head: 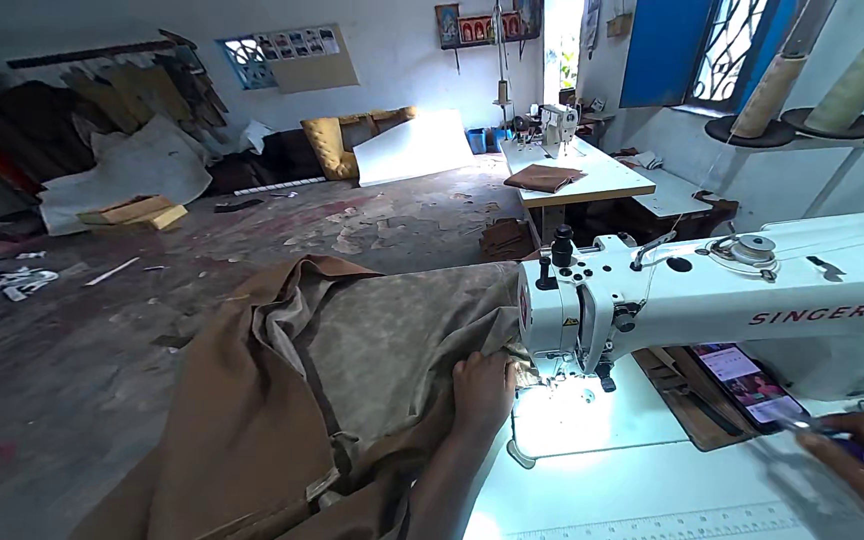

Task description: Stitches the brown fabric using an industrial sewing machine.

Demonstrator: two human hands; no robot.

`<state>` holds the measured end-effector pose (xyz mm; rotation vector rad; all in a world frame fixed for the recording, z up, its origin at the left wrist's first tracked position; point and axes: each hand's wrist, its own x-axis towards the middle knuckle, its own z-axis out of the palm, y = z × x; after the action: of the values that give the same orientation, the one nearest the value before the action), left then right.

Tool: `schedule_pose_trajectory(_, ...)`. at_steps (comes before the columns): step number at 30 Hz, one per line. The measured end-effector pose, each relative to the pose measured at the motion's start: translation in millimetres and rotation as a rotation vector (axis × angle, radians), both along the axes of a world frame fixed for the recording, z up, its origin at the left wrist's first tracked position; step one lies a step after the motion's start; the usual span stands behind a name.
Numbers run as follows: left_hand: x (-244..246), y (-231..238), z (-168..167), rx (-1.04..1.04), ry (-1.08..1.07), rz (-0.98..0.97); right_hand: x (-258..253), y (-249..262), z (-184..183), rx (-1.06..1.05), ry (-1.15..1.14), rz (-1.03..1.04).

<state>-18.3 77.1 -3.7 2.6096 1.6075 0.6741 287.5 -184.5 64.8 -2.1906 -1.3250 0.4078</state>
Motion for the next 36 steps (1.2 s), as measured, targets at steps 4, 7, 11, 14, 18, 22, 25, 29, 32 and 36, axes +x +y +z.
schedule_pose_trajectory(4,-3.2,-2.7,-2.3,0.136,-0.052,-0.060,-92.8,43.7,-10.9,-0.224,-0.040,0.331)
schedule_pose_trajectory(7,-5.0,-5.2,0.8,0.177,-0.043,-0.070,-145.1,77.7,-15.7,-0.355,-0.096,0.396)
schedule_pose_trajectory(11,-11.5,-2.1,7.7,0.077,0.014,-0.087,-174.6,123.4,-22.9,-0.416,-0.241,0.388)
schedule_pose_trajectory(14,-14.8,-1.2,20.3,-0.096,0.079,-0.091,-179.0,146.5,-34.4,-0.382,-0.310,0.325)
schedule_pose_trajectory(18,-15.7,0.8,22.4,-0.112,0.104,-0.097,-180.0,156.8,-46.6,-0.272,-0.387,0.288)
schedule_pose_trajectory(22,-15.4,-1.7,22.1,-0.077,0.095,-0.099,-183.0,163.7,-37.9,-0.351,-0.310,0.305)
schedule_pose_trajectory(25,-14.3,-2.9,21.2,-0.037,0.075,-0.101,-187.6,168.1,-26.6,-0.440,-0.216,0.322)
schedule_pose_trajectory(29,-13.2,-3.8,17.0,0.043,0.023,-0.110,-188.5,170.9,-26.0,-0.446,-0.215,0.339)
schedule_pose_trajectory(32,-14.1,-3.4,18.6,0.032,0.010,-0.106,-190.1,170.3,-24.9,-0.496,-0.208,0.375)
schedule_pose_trajectory(36,-17.9,-1.5,20.9,-0.055,-0.056,-0.114,-183.1,154.0,-39.9,-0.422,-0.186,0.375)
